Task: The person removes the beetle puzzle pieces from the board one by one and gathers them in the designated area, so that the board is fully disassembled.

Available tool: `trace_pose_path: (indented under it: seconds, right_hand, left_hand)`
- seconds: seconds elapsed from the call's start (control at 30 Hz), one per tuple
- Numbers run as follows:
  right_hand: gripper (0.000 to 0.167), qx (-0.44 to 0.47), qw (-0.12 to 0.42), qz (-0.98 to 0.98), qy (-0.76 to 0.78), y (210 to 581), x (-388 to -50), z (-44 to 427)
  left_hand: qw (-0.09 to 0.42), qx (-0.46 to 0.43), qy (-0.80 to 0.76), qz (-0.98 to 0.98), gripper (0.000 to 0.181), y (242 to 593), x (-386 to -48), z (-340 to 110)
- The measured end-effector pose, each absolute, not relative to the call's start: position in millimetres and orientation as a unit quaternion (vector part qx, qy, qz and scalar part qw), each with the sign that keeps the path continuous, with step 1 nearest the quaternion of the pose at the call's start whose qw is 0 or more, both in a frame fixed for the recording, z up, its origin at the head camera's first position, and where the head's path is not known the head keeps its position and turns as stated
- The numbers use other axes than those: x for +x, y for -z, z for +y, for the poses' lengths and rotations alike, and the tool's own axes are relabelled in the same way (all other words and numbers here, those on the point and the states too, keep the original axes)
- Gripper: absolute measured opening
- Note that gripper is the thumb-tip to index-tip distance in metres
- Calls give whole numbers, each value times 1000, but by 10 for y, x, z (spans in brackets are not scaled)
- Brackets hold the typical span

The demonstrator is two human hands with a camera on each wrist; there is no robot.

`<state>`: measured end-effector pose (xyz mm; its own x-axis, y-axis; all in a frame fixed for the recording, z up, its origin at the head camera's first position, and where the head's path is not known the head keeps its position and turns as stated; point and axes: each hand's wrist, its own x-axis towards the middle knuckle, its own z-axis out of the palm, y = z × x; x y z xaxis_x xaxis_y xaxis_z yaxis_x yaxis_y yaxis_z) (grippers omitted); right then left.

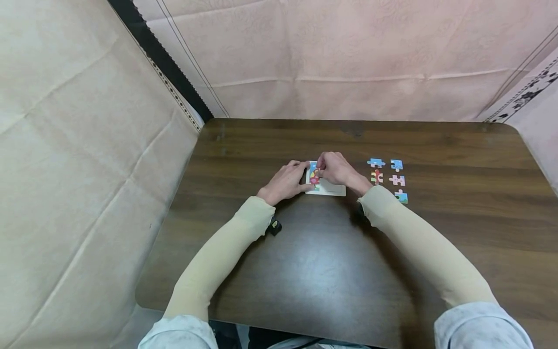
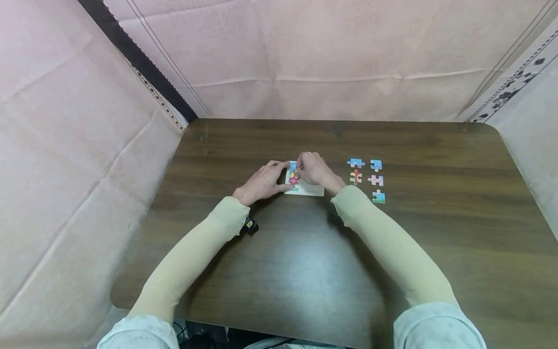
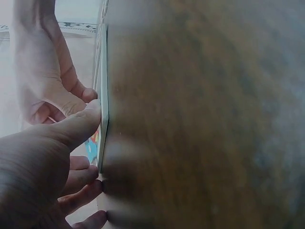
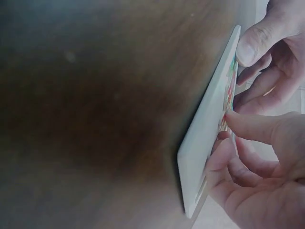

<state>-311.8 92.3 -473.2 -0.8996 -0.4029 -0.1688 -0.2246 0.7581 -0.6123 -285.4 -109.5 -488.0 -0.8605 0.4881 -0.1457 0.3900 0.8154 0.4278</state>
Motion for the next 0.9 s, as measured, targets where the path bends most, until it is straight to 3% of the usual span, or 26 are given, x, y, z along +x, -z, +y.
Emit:
trace_pose_path:
  seconds: [0.23,0.9]
  right_hand:
    - [36,-158,142,925,315,4742,-3134,948]
    - [36,-154,86,927,330,4726,-3193,1136]
  left_hand:
    - [122,240,-187,945,76,4874,-2863,-1084]
    - [119,248,-182,944,74,4877,-2886,-1129]
